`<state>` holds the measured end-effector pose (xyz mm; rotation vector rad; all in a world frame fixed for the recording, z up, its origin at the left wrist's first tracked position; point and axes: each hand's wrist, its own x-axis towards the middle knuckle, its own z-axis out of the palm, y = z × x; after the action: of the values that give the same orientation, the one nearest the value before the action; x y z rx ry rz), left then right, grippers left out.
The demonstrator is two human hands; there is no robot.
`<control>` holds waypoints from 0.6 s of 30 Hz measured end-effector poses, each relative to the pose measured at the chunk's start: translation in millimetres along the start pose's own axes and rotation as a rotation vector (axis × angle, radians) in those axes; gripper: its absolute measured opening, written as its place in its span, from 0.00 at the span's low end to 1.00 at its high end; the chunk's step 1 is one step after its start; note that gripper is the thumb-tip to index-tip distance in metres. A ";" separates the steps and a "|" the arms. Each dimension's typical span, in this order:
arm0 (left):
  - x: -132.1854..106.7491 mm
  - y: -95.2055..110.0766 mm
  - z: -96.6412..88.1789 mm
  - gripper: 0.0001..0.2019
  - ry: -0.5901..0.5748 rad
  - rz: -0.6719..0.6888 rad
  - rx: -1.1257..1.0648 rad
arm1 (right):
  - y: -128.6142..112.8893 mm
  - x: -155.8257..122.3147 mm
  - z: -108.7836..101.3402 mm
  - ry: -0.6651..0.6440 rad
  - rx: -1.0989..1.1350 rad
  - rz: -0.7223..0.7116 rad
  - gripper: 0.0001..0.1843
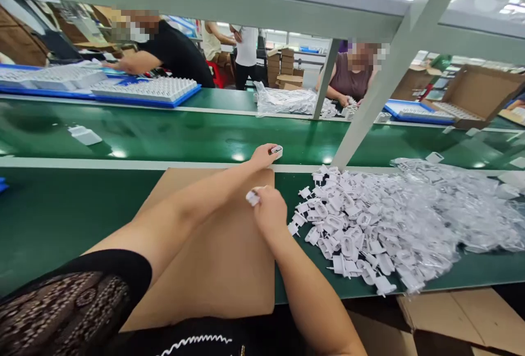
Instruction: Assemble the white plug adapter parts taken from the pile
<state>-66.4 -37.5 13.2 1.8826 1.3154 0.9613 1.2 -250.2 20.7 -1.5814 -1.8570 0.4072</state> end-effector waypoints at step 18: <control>-223.7 -42.6 -90.8 0.19 -0.143 0.132 -0.228 | -20.2 2.7 8.4 0.061 0.650 0.220 0.22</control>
<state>-215.4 -229.3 -19.6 1.8407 0.9655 0.9781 -19.7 -250.6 27.7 -1.3151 -1.3108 0.9403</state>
